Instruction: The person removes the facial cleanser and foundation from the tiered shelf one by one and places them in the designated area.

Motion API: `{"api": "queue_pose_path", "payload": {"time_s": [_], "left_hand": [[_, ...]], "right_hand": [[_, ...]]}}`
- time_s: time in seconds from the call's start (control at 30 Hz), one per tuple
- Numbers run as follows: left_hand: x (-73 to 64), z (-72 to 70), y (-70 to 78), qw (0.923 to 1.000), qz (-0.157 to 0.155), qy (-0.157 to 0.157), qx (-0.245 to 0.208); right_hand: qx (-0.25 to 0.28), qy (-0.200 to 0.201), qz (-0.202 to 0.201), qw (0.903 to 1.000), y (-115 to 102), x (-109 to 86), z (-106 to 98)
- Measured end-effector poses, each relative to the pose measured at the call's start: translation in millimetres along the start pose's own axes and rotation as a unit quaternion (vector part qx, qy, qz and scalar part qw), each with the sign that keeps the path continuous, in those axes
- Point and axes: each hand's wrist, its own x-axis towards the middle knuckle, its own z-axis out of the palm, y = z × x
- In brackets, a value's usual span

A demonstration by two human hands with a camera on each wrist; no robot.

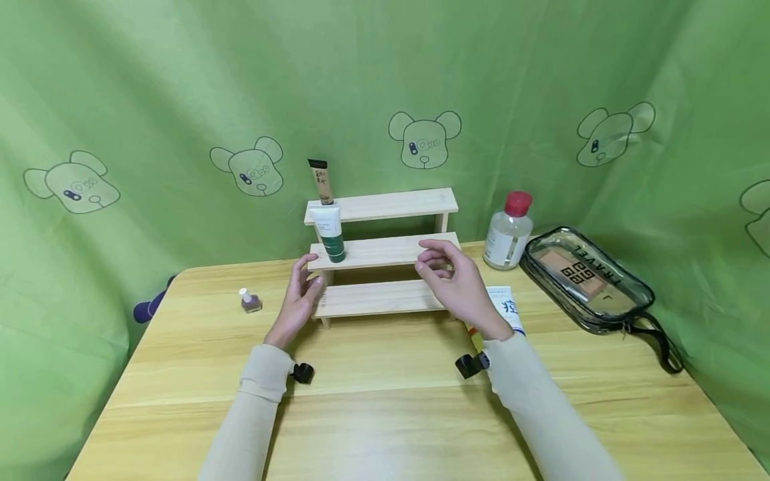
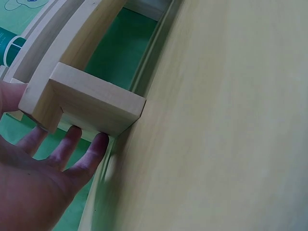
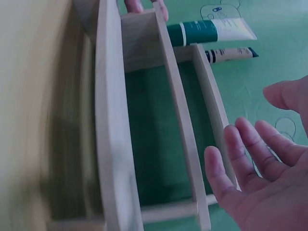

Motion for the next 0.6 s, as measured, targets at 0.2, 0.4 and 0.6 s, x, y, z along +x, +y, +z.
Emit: {"api": "queue_pose_path", "payload": {"time_s": [0.2, 0.4, 0.6], "left_hand": [[-0.2, 0.0, 1.4, 1.0000, -0.001, 0.003, 0.001], [0.4, 1.1, 0.2, 1.0000, 0.000, -0.002, -0.001], [-0.2, -0.5, 0.6, 1.0000, 0.001, -0.002, -0.003]], "right_hand": [[0.039, -0.031, -0.015, 0.9986, -11, 22.6, 20], [0.071, -0.049, -0.023, 0.9960, -23, 40.8, 37], [0.095, -0.061, -0.026, 0.9933, -31, 57.6, 57]]}}
